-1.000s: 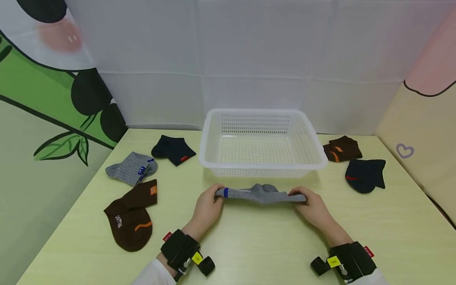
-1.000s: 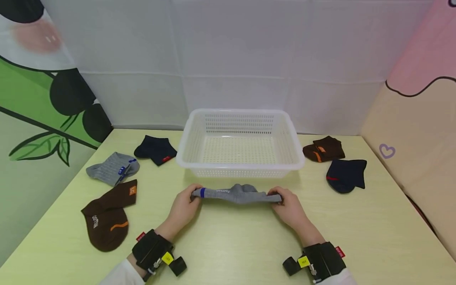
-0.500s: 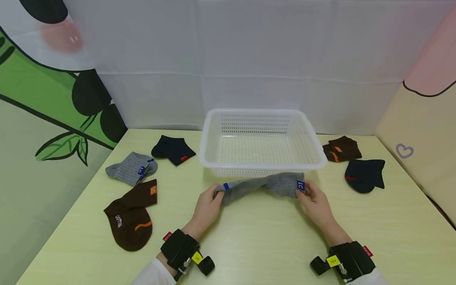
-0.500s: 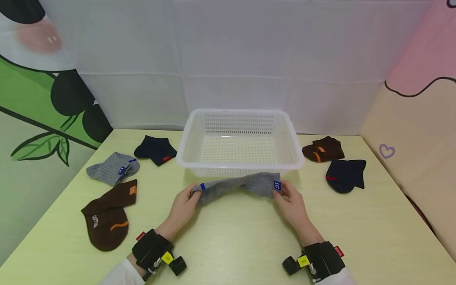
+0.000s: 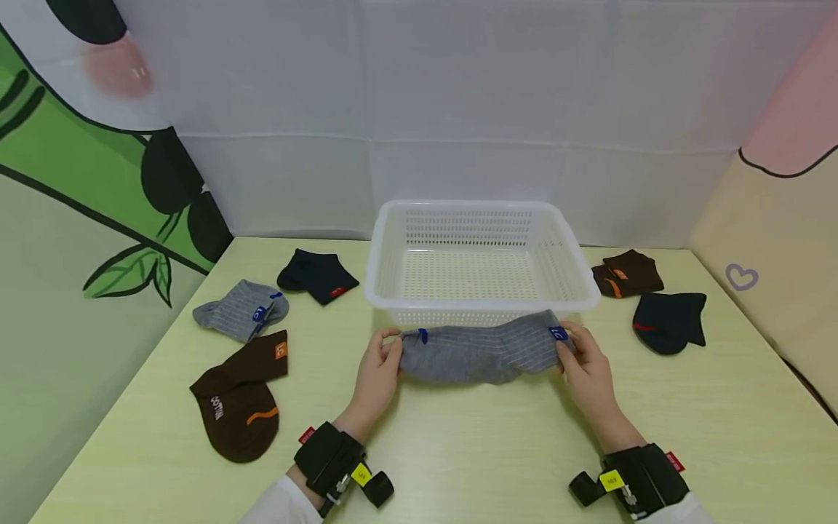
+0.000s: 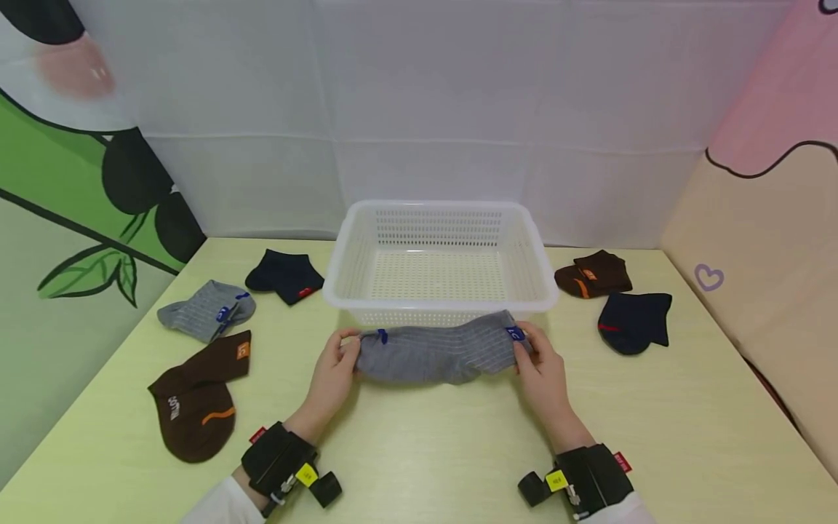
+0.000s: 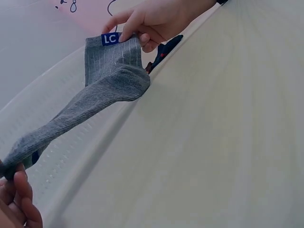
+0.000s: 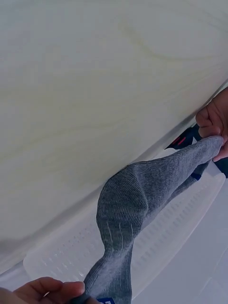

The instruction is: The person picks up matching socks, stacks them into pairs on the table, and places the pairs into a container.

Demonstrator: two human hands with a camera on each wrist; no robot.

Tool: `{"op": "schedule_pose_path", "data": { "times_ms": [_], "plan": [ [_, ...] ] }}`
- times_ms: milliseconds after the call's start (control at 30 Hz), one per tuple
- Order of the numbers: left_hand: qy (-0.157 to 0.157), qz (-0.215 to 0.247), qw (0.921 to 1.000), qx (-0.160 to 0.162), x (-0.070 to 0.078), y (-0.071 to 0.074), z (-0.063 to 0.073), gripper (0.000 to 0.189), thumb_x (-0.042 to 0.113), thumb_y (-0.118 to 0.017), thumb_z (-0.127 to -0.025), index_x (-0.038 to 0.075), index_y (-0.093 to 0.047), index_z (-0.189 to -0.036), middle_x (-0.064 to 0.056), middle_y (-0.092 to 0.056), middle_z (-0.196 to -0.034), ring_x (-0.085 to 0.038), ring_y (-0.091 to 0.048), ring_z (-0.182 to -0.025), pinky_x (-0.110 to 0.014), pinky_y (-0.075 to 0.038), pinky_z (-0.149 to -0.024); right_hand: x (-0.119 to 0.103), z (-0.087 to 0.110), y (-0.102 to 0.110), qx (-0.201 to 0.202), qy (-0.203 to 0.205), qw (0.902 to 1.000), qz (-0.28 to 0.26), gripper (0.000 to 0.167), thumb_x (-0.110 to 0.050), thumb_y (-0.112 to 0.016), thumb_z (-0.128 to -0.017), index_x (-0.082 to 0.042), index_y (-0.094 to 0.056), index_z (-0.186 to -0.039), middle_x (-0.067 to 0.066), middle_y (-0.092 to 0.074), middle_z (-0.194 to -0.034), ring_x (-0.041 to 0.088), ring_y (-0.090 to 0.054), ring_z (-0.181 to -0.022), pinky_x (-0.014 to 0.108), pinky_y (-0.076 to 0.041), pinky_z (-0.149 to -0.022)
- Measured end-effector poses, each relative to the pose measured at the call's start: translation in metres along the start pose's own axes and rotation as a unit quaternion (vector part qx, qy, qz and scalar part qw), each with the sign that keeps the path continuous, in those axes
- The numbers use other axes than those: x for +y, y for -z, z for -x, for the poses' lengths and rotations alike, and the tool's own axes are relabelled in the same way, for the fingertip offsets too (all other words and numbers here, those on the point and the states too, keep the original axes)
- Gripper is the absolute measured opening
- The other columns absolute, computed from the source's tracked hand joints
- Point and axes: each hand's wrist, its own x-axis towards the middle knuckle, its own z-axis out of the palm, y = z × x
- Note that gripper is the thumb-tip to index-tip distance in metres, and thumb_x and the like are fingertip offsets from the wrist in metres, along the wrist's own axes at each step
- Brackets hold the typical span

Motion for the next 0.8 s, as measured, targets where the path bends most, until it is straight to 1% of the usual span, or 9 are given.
{"op": "schedule_pose_path", "data": {
  "times_ms": [100,133,200,300,367,533,633,700,800],
  "plan": [
    [-0.015,0.006,0.9999,0.0,-0.001,0.0,0.0,0.031,0.012,-0.041,-0.1,0.002,-0.039,-0.13,-0.006,-0.062,-0.082,-0.004,-0.048,-0.065,-0.02,-0.04,-0.064,0.0,0.001,0.0,-0.013,0.004,0.9995,-0.028,0.026,0.008,-0.043,-0.095,0.003,-0.041,-0.12,-0.01,-0.05,-0.078,0.005,-0.043,-0.051,0.022,-0.036,-0.046],
    [-0.025,0.01,0.9996,0.0,-0.001,0.0,0.0,0.03,0.009,-0.041,-0.1,0.001,-0.038,-0.128,-0.006,-0.06,-0.08,-0.003,-0.047,-0.064,-0.02,-0.038,-0.064,0.0,0.001,0.0,-0.021,0.005,0.9988,-0.043,0.025,0.007,-0.041,-0.096,0.002,-0.038,-0.12,-0.01,-0.049,-0.076,0.004,-0.042,-0.05,0.023,-0.034,-0.044],
    [-0.049,0.014,0.9987,0.003,0.002,0.0,0.002,0.023,0.005,-0.041,-0.098,0.0,-0.036,-0.12,-0.004,-0.051,-0.07,-0.003,-0.04,-0.059,-0.02,-0.033,-0.06,0.001,0.002,0.0,-0.033,0.008,0.997,-0.069,0.022,0.006,-0.038,-0.097,0.002,-0.037,-0.118,-0.009,-0.045,-0.07,0.004,-0.039,-0.048,0.026,-0.03,-0.042],
    [-0.084,0.022,0.9962,0.011,0.002,-0.001,0.003,0.009,-0.003,-0.039,-0.096,-0.002,-0.035,-0.104,0.0,-0.034,-0.067,-0.006,-0.031,-0.057,-0.022,-0.027,-0.057,0.001,0.002,0.001,-0.044,0.007,0.995,-0.09,0.018,0.007,-0.037,-0.097,0.001,-0.041,-0.113,-0.005,-0.04,-0.062,0.004,-0.035,-0.045,0.029,-0.026,-0.041],
    [-0.091,0.01,0.9957,0.014,0.002,-0.002,0.004,0.003,-0.005,-0.039,-0.095,-0.003,-0.04,-0.097,-0.001,-0.033,-0.069,-0.007,-0.033,-0.059,-0.022,-0.029,-0.059,0.001,0.003,0.002,-0.034,0.002,0.9974,-0.064,0.014,0.007,-0.039,-0.096,0.002,-0.048,-0.106,-0.003,-0.038,-0.057,0.004,-0.034,-0.044,0.029,-0.026,-0.04],
    [-0.089,-0.046,0.9949,0.006,-0.005,-0.004,0.002,0.011,-0.003,-0.046,-0.094,-0.002,-0.056,-0.091,-0.006,-0.046,-0.077,-0.008,-0.04,-0.065,-0.02,-0.035,-0.063,0.0,0.002,0.001,-0.011,-0.032,0.9979,0.056,0.014,0.004,-0.05,-0.093,0.001,-0.063,-0.089,-0.002,-0.046,-0.052,0.002,-0.04,-0.044,0.022,-0.035,-0.042],
    [-0.089,-0.086,0.9923,-0.004,-0.006,-0.004,0.002,0.009,0.0,-0.056,-0.09,0.002,-0.059,-0.098,-0.01,-0.055,-0.088,-0.01,-0.043,-0.071,-0.02,-0.035,-0.061,0.002,0.001,0.001,-0.013,-0.045,0.991,0.125,0.011,0.0,-0.056,-0.09,-0.002,-0.067,-0.09,-0.004,-0.051,-0.052,0.0,-0.043,-0.044,0.018,-0.039,-0.046],
    [-0.087,-0.116,0.9895,-0.007,-0.007,-0.004,0.002,0.017,0.003,-0.061,-0.088,0.004,-0.059,-0.104,-0.012,-0.059,-0.097,-0.013,-0.048,-0.077,-0.02,-0.036,-0.059,0.002,0.0,0.001,-0.018,-0.048,0.9868,0.154,0.009,-0.001,-0.06,-0.087,-0.003,-0.068,-0.09,-0.005,-0.05,-0.054,-0.001,-0.042,-0.046,0.019,-0.039,-0.048],
    [-0.089,-0.161,0.9829,-0.003,-0.008,-0.004,0.001,0.03,0.005,-0.063,-0.085,0.003,-0.06,-0.115,-0.013,-0.062,-0.11,-0.021,-0.054,-0.087,-0.025,-0.041,-0.064,0.002,-0.001,0.002,-0.037,-0.057,0.9816,0.178,0.008,-0.003,-0.063,-0.085,-0.003,-0.069,-0.09,-0.005,-0.044,-0.054,0.0,-0.037,-0.046,0.021,-0.036,-0.047]
  ]
}}
